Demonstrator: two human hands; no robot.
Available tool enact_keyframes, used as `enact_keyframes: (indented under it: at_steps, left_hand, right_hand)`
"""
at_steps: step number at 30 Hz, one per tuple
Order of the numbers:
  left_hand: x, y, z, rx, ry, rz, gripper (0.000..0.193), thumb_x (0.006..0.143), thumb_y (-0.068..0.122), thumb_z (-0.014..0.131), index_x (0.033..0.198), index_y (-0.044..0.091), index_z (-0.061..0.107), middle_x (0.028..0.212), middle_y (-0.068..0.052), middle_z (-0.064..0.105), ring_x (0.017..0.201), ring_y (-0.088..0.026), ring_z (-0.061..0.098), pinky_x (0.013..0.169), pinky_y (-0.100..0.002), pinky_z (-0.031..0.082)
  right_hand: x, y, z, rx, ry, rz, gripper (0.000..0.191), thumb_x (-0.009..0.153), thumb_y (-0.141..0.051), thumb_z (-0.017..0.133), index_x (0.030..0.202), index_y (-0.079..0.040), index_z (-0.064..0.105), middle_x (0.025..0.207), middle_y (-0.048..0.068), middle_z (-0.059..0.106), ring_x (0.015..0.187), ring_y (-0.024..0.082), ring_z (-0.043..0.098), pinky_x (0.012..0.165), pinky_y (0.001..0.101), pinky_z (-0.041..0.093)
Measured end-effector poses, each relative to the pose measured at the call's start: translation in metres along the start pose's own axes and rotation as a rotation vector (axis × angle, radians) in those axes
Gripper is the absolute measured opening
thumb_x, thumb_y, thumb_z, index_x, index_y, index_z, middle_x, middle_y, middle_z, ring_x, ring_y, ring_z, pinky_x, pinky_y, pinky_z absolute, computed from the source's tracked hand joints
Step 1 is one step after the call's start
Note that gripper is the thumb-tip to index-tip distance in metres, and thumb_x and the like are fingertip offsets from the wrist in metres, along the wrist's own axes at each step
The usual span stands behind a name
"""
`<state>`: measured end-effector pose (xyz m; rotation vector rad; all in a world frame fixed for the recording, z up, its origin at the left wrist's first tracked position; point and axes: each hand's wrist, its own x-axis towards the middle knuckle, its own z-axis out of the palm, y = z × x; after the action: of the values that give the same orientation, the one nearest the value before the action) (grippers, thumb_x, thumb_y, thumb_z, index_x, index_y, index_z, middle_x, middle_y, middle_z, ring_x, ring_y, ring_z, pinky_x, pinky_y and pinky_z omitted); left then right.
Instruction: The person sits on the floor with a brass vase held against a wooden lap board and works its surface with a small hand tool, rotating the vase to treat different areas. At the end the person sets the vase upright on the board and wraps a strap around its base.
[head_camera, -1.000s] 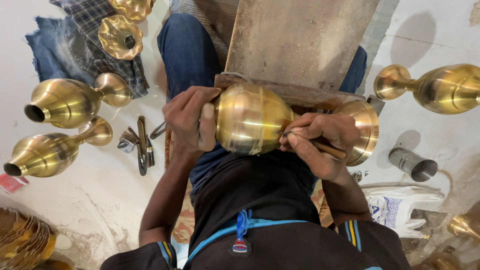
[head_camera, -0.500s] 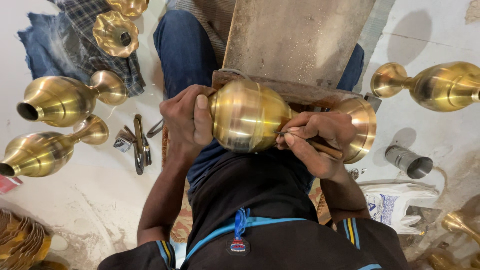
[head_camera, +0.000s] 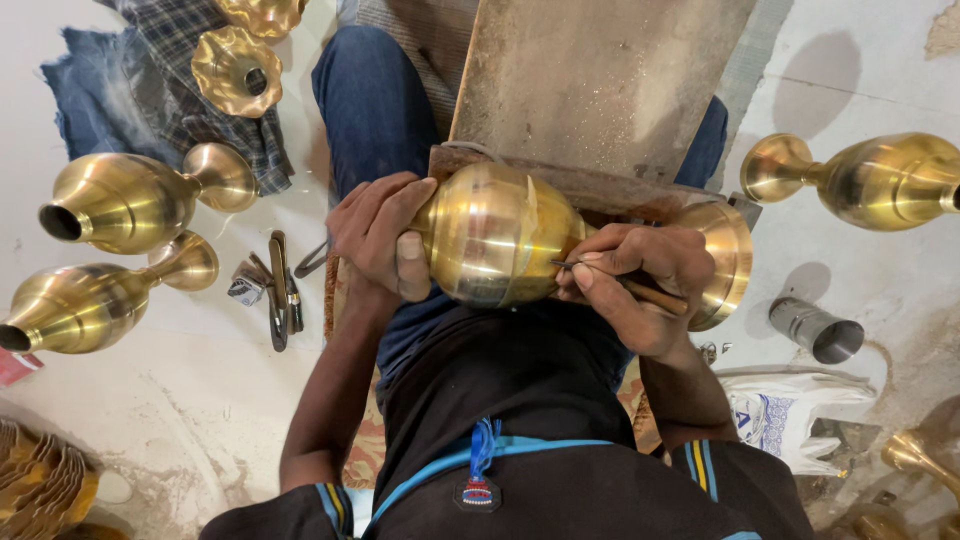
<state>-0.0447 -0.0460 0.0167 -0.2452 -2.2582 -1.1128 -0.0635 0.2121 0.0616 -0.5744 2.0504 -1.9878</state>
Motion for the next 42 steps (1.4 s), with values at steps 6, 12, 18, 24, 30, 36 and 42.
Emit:
enact_keyframes:
  at_steps: [6,12,18,24,30,36,42]
  left_hand:
    - [-0.017,-0.016,0.001,-0.014,0.012,0.028,0.04,0.101,0.022,0.042,0.099,-0.008,0.07,0.088,-0.02,0.07,0.078,-0.032,0.073,0.073,-0.042,0.06]
    - [-0.011,-0.003,-0.001,-0.005,-0.037,-0.123,0.04,0.101,0.021,0.042,0.093,-0.005,0.07,0.08,-0.017,0.068,0.068,-0.029,0.069,0.064,-0.04,0.054]
    - [0.007,0.024,-0.015,0.114,-0.246,-0.498,0.04,0.104,0.023,0.042,0.081,0.0,0.066,0.069,-0.017,0.061,0.058,-0.033,0.06,0.056,-0.045,0.044]
    - [0.02,0.033,-0.02,0.259,-0.399,-0.682,0.043,0.103,0.025,0.046,0.068,0.003,0.061,0.059,-0.021,0.055,0.056,-0.041,0.055,0.057,-0.052,0.04]
    - [0.004,0.006,-0.007,0.006,-0.067,-0.13,0.041,0.102,0.025,0.043,0.092,-0.005,0.069,0.081,-0.019,0.068,0.068,-0.029,0.067,0.065,-0.04,0.051]
    - [-0.014,-0.019,0.003,-0.017,0.058,0.043,0.044,0.098,0.024,0.042,0.094,-0.008,0.071,0.082,-0.02,0.071,0.072,-0.029,0.073,0.066,-0.04,0.057]
    - [-0.007,-0.001,-0.002,-0.004,-0.034,-0.172,0.04,0.099,0.024,0.042,0.088,-0.004,0.069,0.076,-0.016,0.068,0.065,-0.027,0.069,0.062,-0.039,0.055]
  right_hand:
    - [0.0,-0.002,0.001,0.014,-0.014,0.012,0.02,0.093,0.007,0.064,0.077,0.003,0.054,0.086,0.02,0.071,0.076,0.021,0.076,0.061,0.0277,0.066]
    - [0.001,-0.004,0.0,-0.021,-0.03,0.013,0.02,0.092,0.007,0.064,0.076,0.003,0.052,0.084,0.021,0.07,0.075,0.021,0.076,0.065,0.0305,0.066]
    - [0.002,-0.003,0.001,-0.02,-0.031,0.009,0.025,0.091,0.007,0.063,0.072,0.001,0.047,0.083,0.021,0.071,0.073,0.02,0.076,0.063,0.0303,0.066]
    - [0.002,-0.003,0.0,0.031,-0.032,0.041,0.023,0.092,0.008,0.064,0.074,0.001,0.052,0.084,0.021,0.071,0.075,0.021,0.076,0.064,0.0308,0.067]
    - [-0.001,0.0,0.002,0.047,0.018,0.025,0.019,0.093,0.008,0.063,0.077,0.003,0.054,0.086,0.021,0.07,0.077,0.02,0.075,0.067,0.0306,0.066]
    - [0.0,0.001,0.002,0.025,-0.001,0.028,0.025,0.093,0.007,0.064,0.074,0.0,0.049,0.085,0.02,0.071,0.076,0.02,0.076,0.065,0.0302,0.067]
    - [0.001,-0.001,0.001,0.012,-0.009,0.018,0.023,0.092,0.006,0.064,0.074,0.002,0.05,0.083,0.021,0.07,0.074,0.021,0.076,0.063,0.0302,0.066]
